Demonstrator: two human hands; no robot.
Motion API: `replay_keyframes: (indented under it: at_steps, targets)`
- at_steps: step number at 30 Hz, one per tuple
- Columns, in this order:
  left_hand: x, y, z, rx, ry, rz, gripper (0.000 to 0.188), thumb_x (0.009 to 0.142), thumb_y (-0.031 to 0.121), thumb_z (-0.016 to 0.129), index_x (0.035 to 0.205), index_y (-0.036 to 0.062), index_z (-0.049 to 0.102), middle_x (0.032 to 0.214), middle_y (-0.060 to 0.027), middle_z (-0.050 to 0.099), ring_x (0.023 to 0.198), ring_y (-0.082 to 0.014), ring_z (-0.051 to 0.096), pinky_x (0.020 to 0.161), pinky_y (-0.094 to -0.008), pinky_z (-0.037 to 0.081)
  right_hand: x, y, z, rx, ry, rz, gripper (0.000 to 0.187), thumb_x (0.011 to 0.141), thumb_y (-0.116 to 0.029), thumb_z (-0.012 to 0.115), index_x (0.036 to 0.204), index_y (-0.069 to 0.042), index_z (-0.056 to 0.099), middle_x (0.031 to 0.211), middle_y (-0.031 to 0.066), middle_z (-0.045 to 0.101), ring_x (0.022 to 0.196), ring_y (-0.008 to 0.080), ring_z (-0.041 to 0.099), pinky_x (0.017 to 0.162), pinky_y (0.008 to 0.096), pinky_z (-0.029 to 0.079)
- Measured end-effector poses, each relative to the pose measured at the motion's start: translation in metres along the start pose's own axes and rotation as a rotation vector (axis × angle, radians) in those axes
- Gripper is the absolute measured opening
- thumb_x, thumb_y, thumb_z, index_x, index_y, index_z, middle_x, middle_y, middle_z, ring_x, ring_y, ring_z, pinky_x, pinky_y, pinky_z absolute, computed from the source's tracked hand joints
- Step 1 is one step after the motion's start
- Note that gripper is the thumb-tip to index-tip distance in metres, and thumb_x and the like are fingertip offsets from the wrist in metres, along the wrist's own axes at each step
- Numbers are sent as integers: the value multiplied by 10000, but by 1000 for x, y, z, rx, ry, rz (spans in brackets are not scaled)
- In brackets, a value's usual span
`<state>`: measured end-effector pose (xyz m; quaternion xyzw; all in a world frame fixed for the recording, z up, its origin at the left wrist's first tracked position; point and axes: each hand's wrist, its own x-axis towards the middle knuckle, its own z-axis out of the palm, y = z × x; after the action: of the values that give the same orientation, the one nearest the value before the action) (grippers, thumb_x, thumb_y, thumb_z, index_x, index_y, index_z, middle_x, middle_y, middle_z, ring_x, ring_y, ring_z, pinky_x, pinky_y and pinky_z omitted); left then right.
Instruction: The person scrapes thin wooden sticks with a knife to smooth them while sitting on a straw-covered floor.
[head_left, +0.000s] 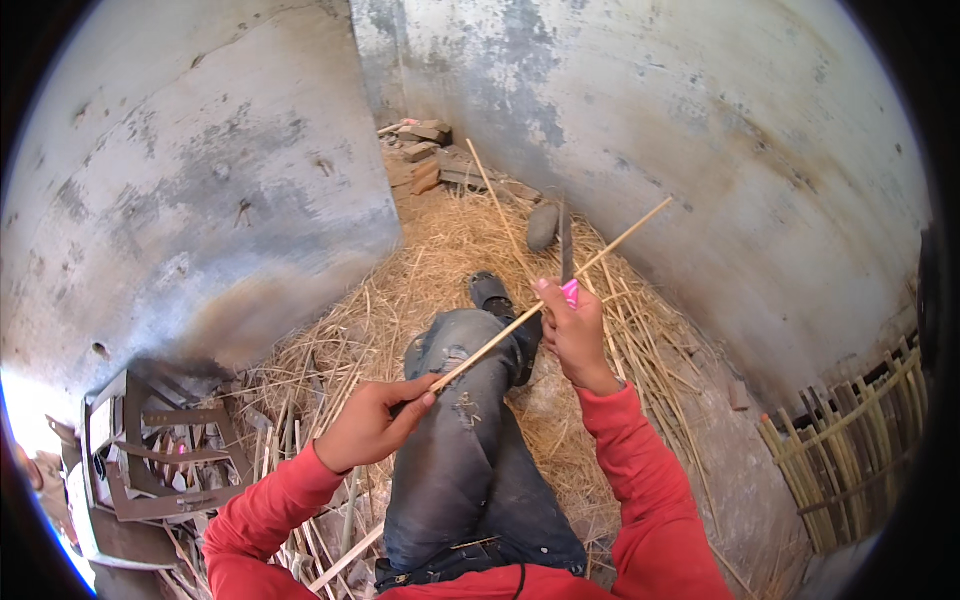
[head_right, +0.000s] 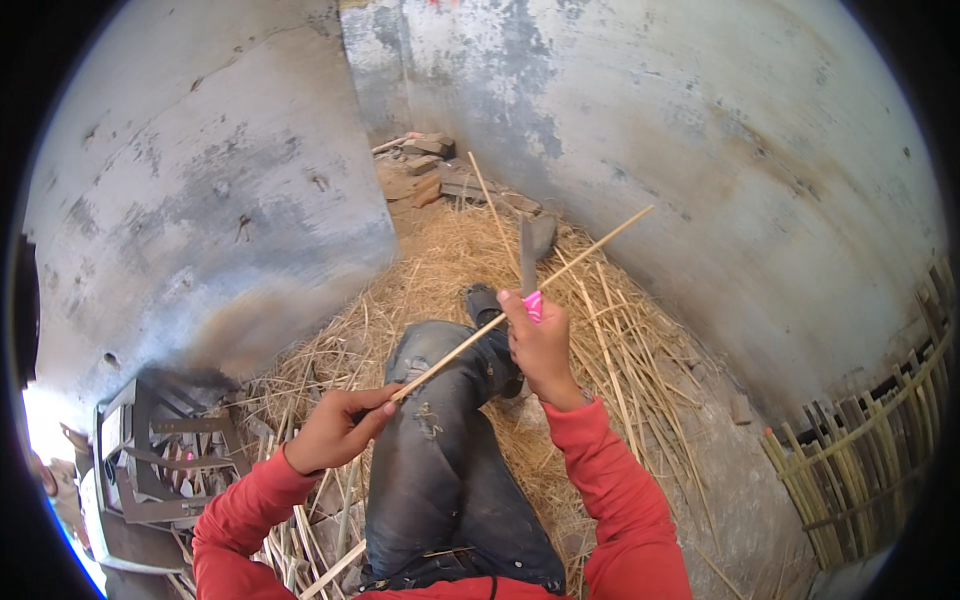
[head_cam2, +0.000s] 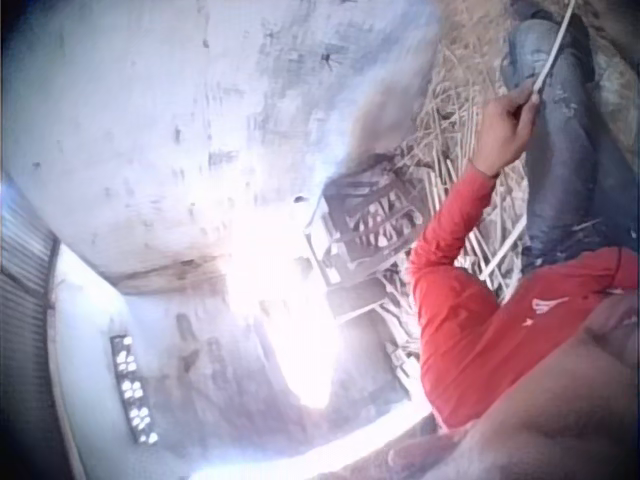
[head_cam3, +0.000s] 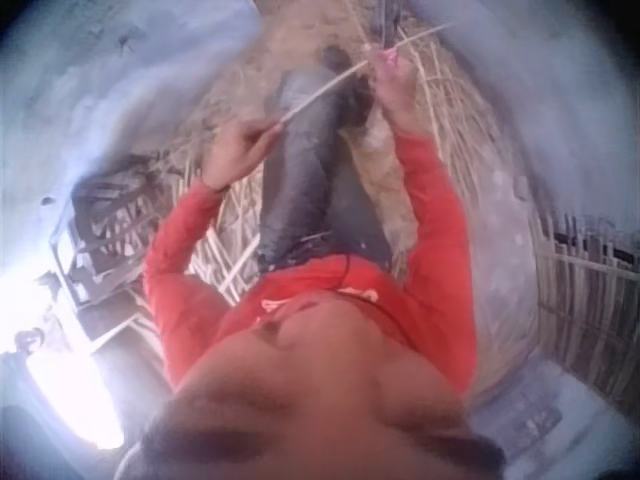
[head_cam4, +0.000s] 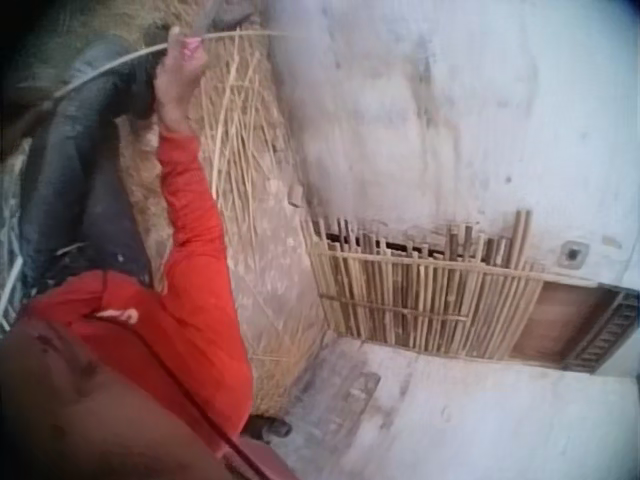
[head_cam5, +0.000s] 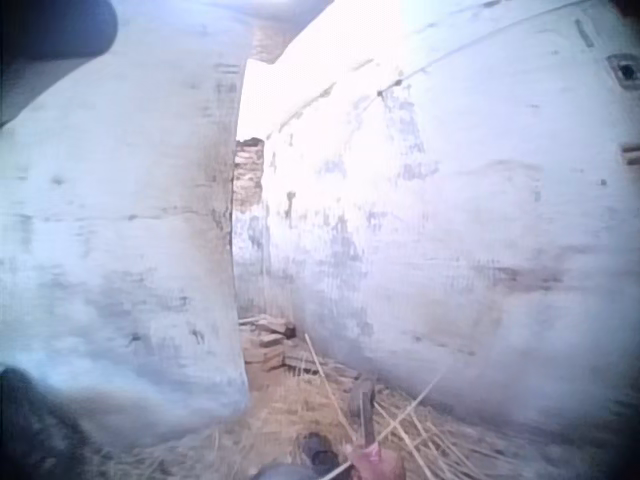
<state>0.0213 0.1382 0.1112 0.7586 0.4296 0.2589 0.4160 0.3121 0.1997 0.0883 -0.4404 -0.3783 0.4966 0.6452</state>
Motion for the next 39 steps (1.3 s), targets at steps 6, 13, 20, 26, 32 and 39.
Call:
replay_keyframes:
  at_steps: [6, 13, 20, 26, 32, 39]
  targets:
    - [-3, -2, -3, 27, -4, -2, 359, 1058, 193, 604, 1376, 33, 654, 679, 1, 565, 628, -63, 494, 594, -270, 444, -3, 4, 2, -5, -22, 14, 188, 1004, -234, 706, 930, -69, 652, 552, -74, 461, 397, 26, 386, 372, 225, 248]
    - [-4, 0, -5, 67, 12, 53, 358, 1038, 192, 626, 1363, 48, 666, 714, -141, 646, 609, -108, 541, 607, -302, 468, -6, 5, 4, -66, 10, -29, 217, 1021, -267, 672, 902, -110, 582, 574, -86, 364, 383, 29, 306, 347, 242, 211]
    - [-10, -13, -4, 31, 45, 154, 413, 1038, 211, 631, 1426, 70, 620, 710, -165, 651, 580, -138, 542, 615, -317, 478, -5, 6, 5, -53, 19, -18, 193, 1009, -233, 694, 917, -82, 617, 551, -76, 395, 379, 33, 327, 360, 240, 216]
    - [-61, -35, -67, 173, -132, -124, 740, 981, 321, 726, 1588, 62, 391, 808, -127, 700, 652, -165, 607, 640, -316, 505, -5, 3, 3, -72, 32, -90, 293, 1023, -235, 679, 793, -122, 538, 544, -79, 405, 378, 31, 325, 359, 241, 218]
    - [-304, -213, -335, 105, 829, -374, 257, 954, 40, 600, 1169, -52, 706, 1263, -170, 662, 912, -238, 718, 741, -375, 602, -2, -3, 10, -142, 40, -149, 307, 1014, -258, 708, 779, -95, 598, 570, -91, 453, 462, 22, 367, 427, 240, 262]
    - [-309, -132, -346, 318, 1426, -301, 580, 1024, 339, 626, 1555, 152, 487, 1311, -76, 647, 1126, -178, 595, 945, -349, 467, 7, 1, 6, -208, 34, -237, 380, 1008, -281, 722, 717, -65, 606, 604, -97, 459, 567, 23, 369, 506, 265, 281]
